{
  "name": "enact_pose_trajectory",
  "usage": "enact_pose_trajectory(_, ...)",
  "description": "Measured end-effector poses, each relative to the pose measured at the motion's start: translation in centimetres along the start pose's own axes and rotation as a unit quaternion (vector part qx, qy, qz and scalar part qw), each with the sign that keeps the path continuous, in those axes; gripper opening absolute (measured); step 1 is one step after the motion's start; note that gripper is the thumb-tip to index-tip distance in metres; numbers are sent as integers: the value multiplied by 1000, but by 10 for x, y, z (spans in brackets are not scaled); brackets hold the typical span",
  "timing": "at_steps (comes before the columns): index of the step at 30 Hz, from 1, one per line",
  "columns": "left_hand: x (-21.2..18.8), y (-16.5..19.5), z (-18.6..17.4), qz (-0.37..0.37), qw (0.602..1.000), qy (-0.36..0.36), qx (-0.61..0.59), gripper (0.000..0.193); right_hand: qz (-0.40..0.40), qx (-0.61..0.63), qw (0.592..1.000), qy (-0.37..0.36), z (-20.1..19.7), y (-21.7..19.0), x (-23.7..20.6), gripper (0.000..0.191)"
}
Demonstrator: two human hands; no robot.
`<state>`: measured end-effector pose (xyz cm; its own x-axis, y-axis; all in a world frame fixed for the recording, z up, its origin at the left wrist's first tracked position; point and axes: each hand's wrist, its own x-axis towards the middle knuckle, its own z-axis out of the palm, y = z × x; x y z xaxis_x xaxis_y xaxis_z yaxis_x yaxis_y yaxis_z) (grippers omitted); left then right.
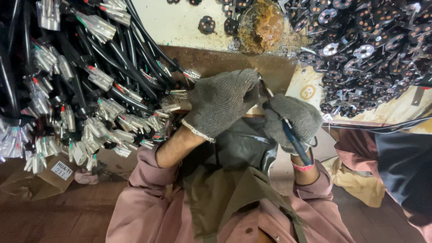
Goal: The person solders electrical connectors onto the ends of wire harnesses at a workbench. They hold a wire with connector in one hand and a soldering iron in the other, apply solder to the joint, then place the finished harness aside and pick up the next one, repeating the cycle.
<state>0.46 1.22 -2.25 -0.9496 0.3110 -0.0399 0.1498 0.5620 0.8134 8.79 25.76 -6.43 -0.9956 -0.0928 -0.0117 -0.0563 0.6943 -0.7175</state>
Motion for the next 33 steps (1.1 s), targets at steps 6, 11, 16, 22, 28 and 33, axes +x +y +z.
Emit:
enact_pose_trajectory(6, -6, 5, -14, 1, 1000, 22, 11, 11, 60, 103, 970, 212, -18, -39, 23, 19)
enact_pose_trajectory(11, -16, 9, -24, -36, 999, -9, 0, 9, 26, 127, 971, 201, -19, -71, 12, 18)
enact_pose_trajectory(16, -8, 15, -11, -46, 999, -19, 8, 10, 69, 149, 976, 142, -11, -60, 15, 17)
enact_pose_trajectory(22, -3, 17, -6, -58, 997, -44, -13, 12, 55, 96, 992, 60, -18, -63, 15, 16)
enact_pose_trajectory(28, 0, 19, -4, -83, 994, -71, 4, 12, 59, 103, 992, 42, -11, -56, 25, 15)
enact_pose_trajectory(33, -1, 18, -10, -71, 995, -71, -5, 19, 55, 56, 997, -11, 3, -54, 31, 14)
